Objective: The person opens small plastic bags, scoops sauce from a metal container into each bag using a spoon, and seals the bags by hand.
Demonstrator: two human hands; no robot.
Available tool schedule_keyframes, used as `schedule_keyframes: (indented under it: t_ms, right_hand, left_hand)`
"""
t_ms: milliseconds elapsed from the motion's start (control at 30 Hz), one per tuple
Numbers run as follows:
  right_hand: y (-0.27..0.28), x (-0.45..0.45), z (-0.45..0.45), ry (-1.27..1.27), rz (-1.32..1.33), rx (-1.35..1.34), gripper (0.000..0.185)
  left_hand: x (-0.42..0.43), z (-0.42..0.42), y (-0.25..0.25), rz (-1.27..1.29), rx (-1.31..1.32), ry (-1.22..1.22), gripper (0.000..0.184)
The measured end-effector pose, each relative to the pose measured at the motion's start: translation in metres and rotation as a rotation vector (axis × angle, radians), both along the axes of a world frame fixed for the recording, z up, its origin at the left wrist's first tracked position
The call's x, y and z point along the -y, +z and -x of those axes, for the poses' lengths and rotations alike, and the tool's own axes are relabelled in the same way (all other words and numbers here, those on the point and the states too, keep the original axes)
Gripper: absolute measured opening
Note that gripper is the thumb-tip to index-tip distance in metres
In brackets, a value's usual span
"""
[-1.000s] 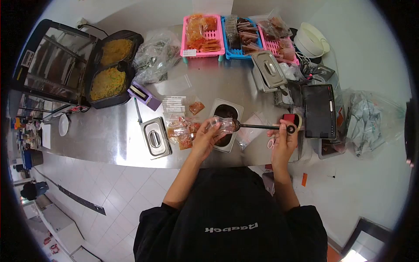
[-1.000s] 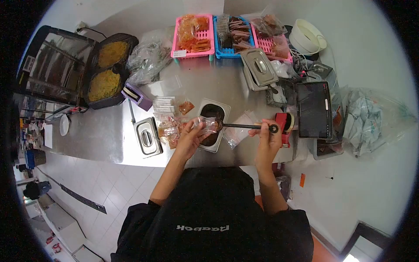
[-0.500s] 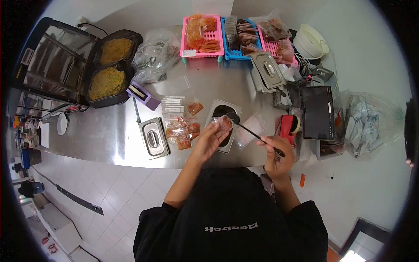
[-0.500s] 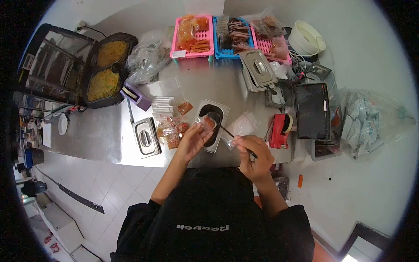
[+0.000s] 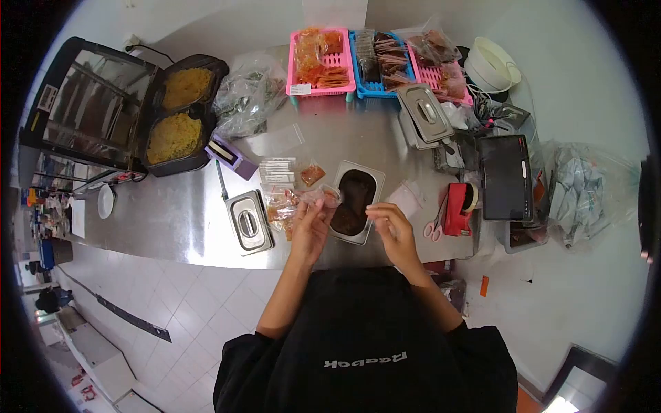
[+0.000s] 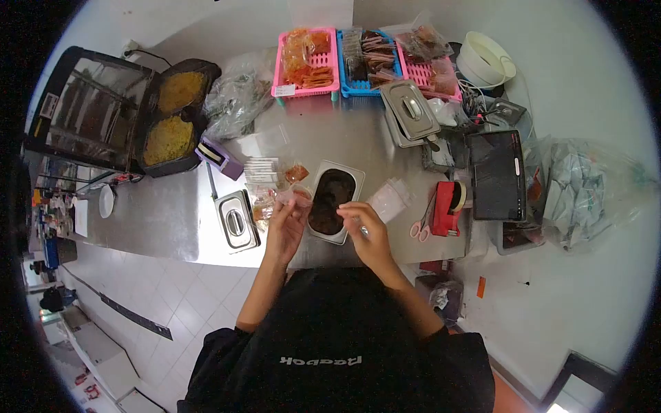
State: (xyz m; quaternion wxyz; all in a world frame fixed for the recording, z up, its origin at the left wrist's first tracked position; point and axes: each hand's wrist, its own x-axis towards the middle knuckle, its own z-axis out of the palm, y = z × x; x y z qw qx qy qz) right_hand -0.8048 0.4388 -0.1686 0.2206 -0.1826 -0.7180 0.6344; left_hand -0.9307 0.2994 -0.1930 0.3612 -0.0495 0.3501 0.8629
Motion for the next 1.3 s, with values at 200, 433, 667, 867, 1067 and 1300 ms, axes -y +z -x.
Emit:
schedule_keyframes:
  t_ms: [200, 433, 667, 867, 1067, 1300]
  right_hand:
    - [-0.001, 0.009, 0.023, 0.176, 1.116, 0.092, 0.02]
    - [-0.012, 0.009, 0.021, 0.05, 1.125, 0.04, 0.014]
    - [-0.007, 0.014, 0.027, -0.084, 0.835, -0.004, 0.01]
    - [0.008, 0.012, 0.029, -0.093, 0.369, 0.005, 0.008]
    - [0.006, 0.002, 0.03, -0.1, -0.686, -0.04, 0.013]
    - [0.023, -0.012, 0.039, -0.102, -0.22, -0.218, 0.019]
  left_hand:
    - [-0.009, -0.016, 0.004, -0.041, -0.198, -0.057, 0.029]
    - [0.0, -0.014, -0.01, 0.734, -1.002, -0.012, 0.017]
    - [-0.017, -0.02, 0.014, 0.014, -0.064, -0.026, 0.018]
    - [-0.013, -0.006, 0.009, 0.152, -0.327, -0.111, 0.02]
    - [-0.012, 0.001, 0.037, 0.813, -1.076, -0.289, 0.025]
    - [0.002, 0.016, 0.074, 0.667, -0.962, -0.311, 0.027]
